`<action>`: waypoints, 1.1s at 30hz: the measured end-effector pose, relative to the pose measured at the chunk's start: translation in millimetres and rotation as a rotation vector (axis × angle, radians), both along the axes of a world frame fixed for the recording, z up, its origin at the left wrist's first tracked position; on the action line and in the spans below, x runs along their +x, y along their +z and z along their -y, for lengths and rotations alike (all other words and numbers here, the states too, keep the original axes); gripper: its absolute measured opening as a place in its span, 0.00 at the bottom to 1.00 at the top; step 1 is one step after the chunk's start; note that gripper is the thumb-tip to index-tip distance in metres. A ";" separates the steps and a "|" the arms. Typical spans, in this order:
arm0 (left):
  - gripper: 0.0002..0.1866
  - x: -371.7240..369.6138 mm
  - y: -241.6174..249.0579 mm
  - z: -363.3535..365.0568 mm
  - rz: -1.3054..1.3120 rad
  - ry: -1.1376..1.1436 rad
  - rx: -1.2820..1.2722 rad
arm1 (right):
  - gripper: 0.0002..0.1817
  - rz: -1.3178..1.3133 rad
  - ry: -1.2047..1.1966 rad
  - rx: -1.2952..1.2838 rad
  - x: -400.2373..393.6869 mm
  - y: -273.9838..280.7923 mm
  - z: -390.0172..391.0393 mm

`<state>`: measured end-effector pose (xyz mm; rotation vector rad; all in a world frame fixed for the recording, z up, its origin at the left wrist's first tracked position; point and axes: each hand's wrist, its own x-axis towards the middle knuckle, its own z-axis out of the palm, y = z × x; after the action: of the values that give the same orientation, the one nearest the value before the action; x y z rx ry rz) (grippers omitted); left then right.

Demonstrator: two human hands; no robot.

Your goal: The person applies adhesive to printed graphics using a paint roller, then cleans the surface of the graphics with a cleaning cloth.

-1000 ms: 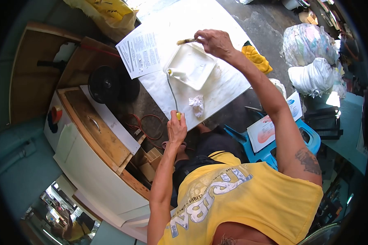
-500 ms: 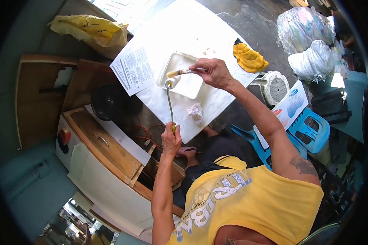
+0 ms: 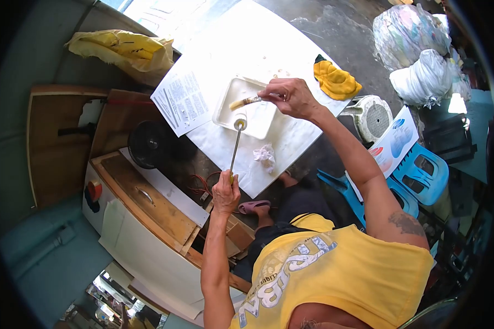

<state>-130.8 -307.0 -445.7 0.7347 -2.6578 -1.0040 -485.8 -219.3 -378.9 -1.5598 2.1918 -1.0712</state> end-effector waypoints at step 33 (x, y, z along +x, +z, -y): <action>0.09 -34.3 73.0 67.4 0.450 -0.317 -0.459 | 0.09 -0.620 0.243 0.124 -2.0 10.2 -1.2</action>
<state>-165.0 -374.4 -372.8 0.4873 -3.2932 -0.2593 -487.8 -218.1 -368.7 -2.2451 2.2664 -0.3965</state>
